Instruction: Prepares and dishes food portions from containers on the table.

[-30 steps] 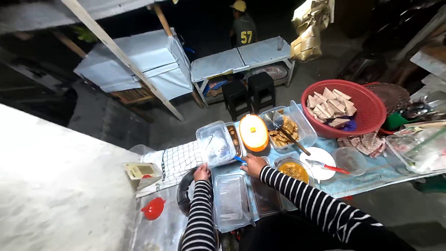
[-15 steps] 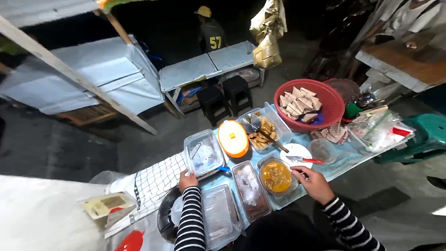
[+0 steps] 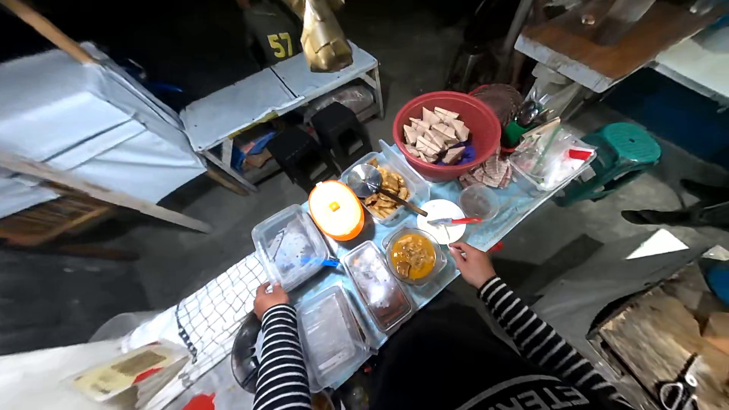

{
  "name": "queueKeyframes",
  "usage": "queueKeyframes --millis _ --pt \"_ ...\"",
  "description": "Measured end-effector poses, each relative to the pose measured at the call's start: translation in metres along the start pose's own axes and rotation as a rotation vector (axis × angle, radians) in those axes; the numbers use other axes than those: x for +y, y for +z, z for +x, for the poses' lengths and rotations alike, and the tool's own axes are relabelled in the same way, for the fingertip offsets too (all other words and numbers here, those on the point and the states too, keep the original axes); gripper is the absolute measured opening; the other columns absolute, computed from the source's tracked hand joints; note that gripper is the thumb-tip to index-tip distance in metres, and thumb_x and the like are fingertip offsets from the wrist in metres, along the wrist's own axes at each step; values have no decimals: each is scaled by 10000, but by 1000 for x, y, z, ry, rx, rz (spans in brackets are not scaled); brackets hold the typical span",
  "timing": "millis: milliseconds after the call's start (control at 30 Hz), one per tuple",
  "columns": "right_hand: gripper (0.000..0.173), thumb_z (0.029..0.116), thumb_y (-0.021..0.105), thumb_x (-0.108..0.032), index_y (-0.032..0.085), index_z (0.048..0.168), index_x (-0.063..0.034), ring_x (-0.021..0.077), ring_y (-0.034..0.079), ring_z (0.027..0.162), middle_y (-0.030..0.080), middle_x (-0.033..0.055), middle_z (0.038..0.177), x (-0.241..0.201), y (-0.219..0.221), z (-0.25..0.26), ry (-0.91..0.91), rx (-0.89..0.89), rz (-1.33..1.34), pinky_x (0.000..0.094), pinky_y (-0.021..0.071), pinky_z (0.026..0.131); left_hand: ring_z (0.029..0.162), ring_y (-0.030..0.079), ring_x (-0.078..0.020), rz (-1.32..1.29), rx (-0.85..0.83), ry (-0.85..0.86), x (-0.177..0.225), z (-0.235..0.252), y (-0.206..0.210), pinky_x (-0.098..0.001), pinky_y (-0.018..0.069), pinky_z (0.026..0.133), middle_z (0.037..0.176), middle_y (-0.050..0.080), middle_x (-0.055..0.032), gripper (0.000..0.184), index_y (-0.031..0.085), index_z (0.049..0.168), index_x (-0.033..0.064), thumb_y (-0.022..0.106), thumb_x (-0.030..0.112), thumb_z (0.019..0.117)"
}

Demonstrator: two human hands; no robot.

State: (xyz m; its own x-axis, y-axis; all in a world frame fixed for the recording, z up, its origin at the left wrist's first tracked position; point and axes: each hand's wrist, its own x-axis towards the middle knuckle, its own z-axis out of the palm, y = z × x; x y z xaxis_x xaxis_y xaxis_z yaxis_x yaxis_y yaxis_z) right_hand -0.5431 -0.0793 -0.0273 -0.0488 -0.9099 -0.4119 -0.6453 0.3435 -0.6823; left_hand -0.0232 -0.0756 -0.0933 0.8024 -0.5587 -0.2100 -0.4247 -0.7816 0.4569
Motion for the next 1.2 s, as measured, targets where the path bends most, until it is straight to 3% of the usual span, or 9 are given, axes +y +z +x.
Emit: queueKeyframes --millis 100,200,267,367,567,767,900,1000,1200 --pt "429 1120 429 -341 553 1444 -88 222 735 856 732 119 1145 1 12 14 48 -124 81 422 610 810 1312 531 -470 -28 51 6 3 -13 -11 -588 444 1075 1428 512 -327 528 553 1443 73 617 375 1014" --pt "450 1131 369 -366 516 1478 -118 215 713 732 744 110 1075 -2 21 24 113 -250 129 408 600 697 1269 558 -448 -169 80 132 13 -48 -30 -566 452 1065 1426 505 -326 572 529 1453 33 651 365 1003" --pt "438 1133 351 -336 517 1470 -111 238 722 767 729 137 1091 -2 22 28 137 -298 123 429 608 727 1160 627 -412 -251 37 229 21 -83 -41 -563 513 973 1359 566 -306 526 534 1439 9 630 318 1023" --pt "404 1121 359 -261 571 1385 -41 255 743 835 726 163 1055 -1 22 32 69 -305 62 445 618 807 947 691 -289 -427 -106 276 32 -150 -50 -480 591 764 1240 633 -245 425 544 1400 -17 557 240 1062" --pt "350 1084 431 -228 612 1284 -6 240 753 824 732 161 995 3 18 32 -23 -267 53 431 625 827 846 710 -180 -583 -205 292 46 -236 -28 -351 603 640 1158 678 -160 353 609 1303 -23 529 225 1065" --pt "343 1072 449 -187 604 1310 6 211 755 803 741 139 970 34 -8 9 -82 -164 212 395 639 808 814 709 -156 -649 -280 341 65 -292 8 -327 615 637 1123 689 -133 355 597 1309 -21 534 230 1066" --pt "357 1075 445 -193 589 1345 -8 199 749 803 739 123 978 67 -40 -28 -36 -48 278 390 637 809 820 712 -193 -582 -527 409 86 -338 31 -367 614 666 1124 696 -165 375 606 1308 -32 490 234 1069" --pt "348 1075 453 -207 615 1307 -5 204 751 796 748 119 949 95 -56 -63 32 78 278 401 634 812 768 700 -162 -502 -711 564 91 -363 52 -336 611 642 1070 707 -144 336 621 1278 -40 503 184 1059" --pt "363 1069 466 -198 602 1358 -25 191 750 780 750 117 973 186 -87 -147 329 335 462 394 644 787 729 715 -138 -281 -1060 829 96 -390 100 -317 626 619 1058 736 -84 310 648 1264 19 563 211 1036"
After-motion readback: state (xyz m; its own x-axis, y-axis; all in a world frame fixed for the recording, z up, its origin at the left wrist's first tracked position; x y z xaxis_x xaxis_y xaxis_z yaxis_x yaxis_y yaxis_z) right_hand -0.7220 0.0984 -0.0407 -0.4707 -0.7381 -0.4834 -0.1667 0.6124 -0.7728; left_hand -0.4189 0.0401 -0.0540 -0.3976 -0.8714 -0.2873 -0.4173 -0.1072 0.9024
